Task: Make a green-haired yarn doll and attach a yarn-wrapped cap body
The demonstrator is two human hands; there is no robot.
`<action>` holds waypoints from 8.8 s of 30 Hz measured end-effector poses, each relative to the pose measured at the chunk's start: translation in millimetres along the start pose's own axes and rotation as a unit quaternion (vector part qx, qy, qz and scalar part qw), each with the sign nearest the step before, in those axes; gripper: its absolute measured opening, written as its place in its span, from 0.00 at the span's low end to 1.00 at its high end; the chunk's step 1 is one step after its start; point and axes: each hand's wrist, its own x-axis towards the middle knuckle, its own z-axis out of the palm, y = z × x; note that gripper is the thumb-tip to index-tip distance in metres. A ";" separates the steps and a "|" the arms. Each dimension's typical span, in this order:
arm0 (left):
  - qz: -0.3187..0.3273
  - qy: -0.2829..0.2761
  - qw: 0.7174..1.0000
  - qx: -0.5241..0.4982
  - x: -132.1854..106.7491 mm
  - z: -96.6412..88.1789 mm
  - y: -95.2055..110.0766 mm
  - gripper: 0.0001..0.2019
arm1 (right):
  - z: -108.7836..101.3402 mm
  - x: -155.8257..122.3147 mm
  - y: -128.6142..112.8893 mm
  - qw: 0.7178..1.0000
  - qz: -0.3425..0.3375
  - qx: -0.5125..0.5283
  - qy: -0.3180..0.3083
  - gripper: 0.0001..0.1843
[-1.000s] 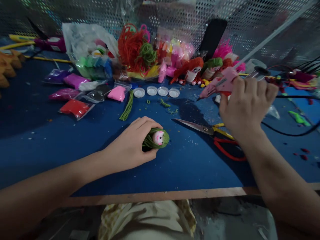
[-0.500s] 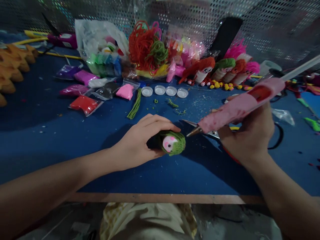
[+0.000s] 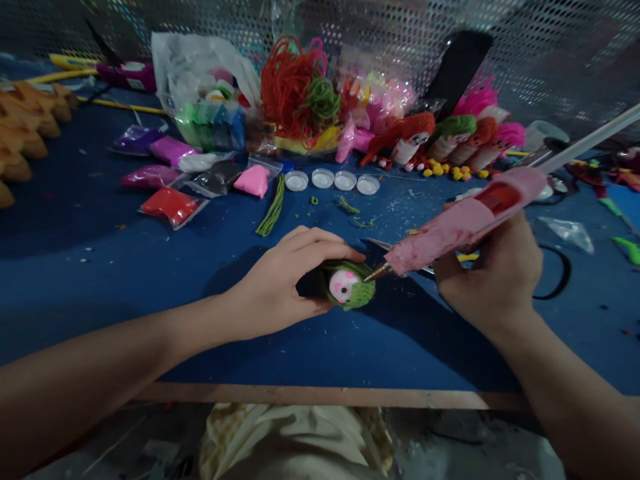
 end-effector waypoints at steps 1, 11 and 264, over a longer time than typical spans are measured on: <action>0.002 0.001 1.000 0.001 -0.1 -0.1 -0.1 0.25 | -0.1 -0.1 0.1 1.000 0.006 -0.004 -0.006 0.11; 0.021 0.013 1.000 0.004 -1.0 0.5 -1.4 0.24 | -0.2 1.3 1.1 1.000 0.005 -0.012 -0.009 0.10; 0.203 0.074 0.961 -0.171 4.0 4.0 -15.5 0.28 | -29.1 11.4 -48.2 0.938 -0.323 0.119 0.037 0.15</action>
